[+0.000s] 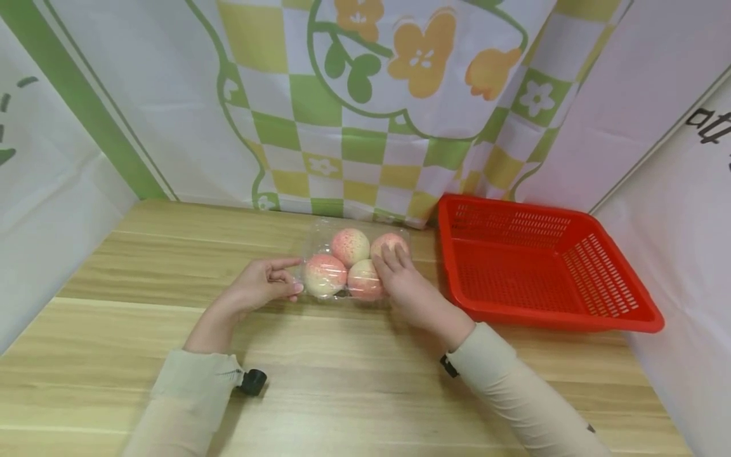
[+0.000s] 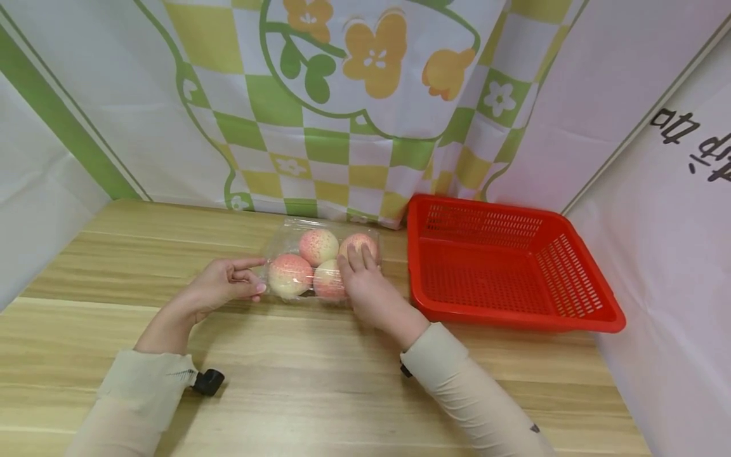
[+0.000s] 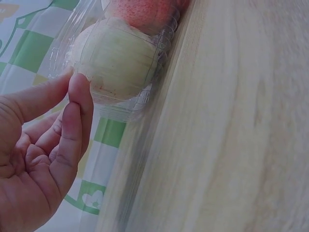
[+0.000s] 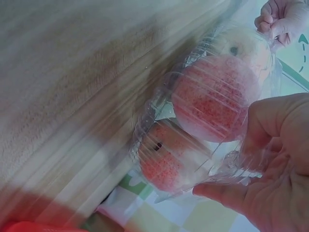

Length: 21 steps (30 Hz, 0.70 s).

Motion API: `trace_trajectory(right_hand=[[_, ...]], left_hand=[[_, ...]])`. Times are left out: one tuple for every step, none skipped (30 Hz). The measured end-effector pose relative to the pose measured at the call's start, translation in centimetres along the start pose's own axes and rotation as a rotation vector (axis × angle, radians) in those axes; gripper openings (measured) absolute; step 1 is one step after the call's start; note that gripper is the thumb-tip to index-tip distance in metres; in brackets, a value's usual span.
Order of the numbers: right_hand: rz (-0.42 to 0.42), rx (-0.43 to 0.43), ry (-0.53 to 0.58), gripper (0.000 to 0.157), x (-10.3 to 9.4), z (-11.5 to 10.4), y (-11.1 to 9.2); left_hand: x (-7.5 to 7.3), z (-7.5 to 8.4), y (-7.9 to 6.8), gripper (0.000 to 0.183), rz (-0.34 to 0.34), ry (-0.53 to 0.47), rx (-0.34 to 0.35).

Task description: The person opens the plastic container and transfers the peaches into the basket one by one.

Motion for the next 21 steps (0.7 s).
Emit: trace_trajectory(right_hand=[[-0.006,0.0,-0.002,0.062,0.1,0.0,0.0],[-0.006,-0.002,0.003,0.061,0.0,0.0,0.0],[-0.001,-0.005,0.004,0.06,-0.1,0.0,0.0],[0.008,-0.006,0.013,0.06,-0.3,0.1,0.0],[0.017,-0.008,0.023,0.059,-0.5,0.2,0.0],[0.028,-0.013,0.031,0.06,-0.7,0.2,0.1],[0.039,-0.02,0.045,0.06,-1.0,0.3,0.1],[0.05,-0.029,0.056,0.059,-1.2,0.3,0.1],[0.057,-0.041,0.066,0.06,-1.3,0.3,0.2],[0.061,-0.051,0.082,0.061,-1.5,0.3,0.2],[0.066,-0.062,0.098,0.063,-1.6,0.2,0.2],[0.073,-0.073,0.116,0.064,-1.7,0.2,0.3],[0.08,-0.081,0.138,0.064,-1.7,0.2,0.3],[0.088,-0.086,0.156,0.064,-1.8,0.2,0.4],[0.098,-0.09,0.173,0.063,-1.9,0.3,0.4],[0.107,-0.094,0.189,0.063,-2.0,0.3,0.4],[0.114,-0.097,0.202,0.062,-2.0,0.3,0.5],[0.114,-0.093,0.219,0.061,-2.0,0.4,0.5],[0.11,-0.079,0.239,0.062,-2.0,0.5,0.5],[0.104,-0.062,0.257,0.063,-2.0,0.7,0.5],[0.098,-0.042,0.275,0.064,-2.0,0.9,0.4]], left_hand=[[0.0,0.0,0.0,0.066,-0.003,-0.002,-0.001],[0.0,0.0,0.0,0.066,-0.004,-0.004,-0.001],[0.0,0.0,0.0,0.066,-0.002,-0.005,-0.002],[-0.1,-0.1,0.0,0.066,0.001,-0.008,-0.001],[-0.2,-0.1,-0.1,0.065,0.004,-0.009,-0.001],[-0.3,-0.2,-0.1,0.065,0.006,-0.008,-0.001],[-0.4,-0.2,-0.2,0.065,0.007,-0.008,-0.001],[-0.6,-0.2,-0.3,0.065,0.008,-0.006,-0.004],[-0.7,-0.3,-0.4,0.065,0.01,-0.005,-0.011],[-0.7,-0.4,-0.5,0.065,0.007,-0.003,-0.016],[-0.7,-0.4,-0.5,0.066,0.005,0.001,-0.022],[-0.7,-0.5,-0.5,0.067,0.002,0.004,-0.029],[-0.7,-0.5,-0.5,0.067,0.001,0.006,-0.036],[-0.8,-0.6,-0.5,0.068,0.001,0.008,-0.045],[-0.8,-0.7,-0.5,0.068,0.002,0.007,-0.052],[-0.8,-0.6,-0.5,0.069,0.004,0.005,-0.053],[-0.8,-0.6,-0.5,0.069,0.003,0.005,-0.056],[-0.8,-0.6,-0.4,0.069,0.002,0.001,-0.057],[-0.8,-0.6,-0.4,0.069,0.001,-0.001,-0.058],[-0.8,-0.6,-0.4,0.07,0.0,-0.005,-0.057],[-0.8,-0.5,-0.4,0.07,-0.001,-0.009,-0.055]])
Point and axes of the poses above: each hand's wrist, its own y-axis towards the middle knuckle, its own x-axis out of the palm, z = x × y, the point moved 10 cm from there along y, towards the middle knuckle, and after that the axes turned 3 degrees about x, right-handed, at the moved point
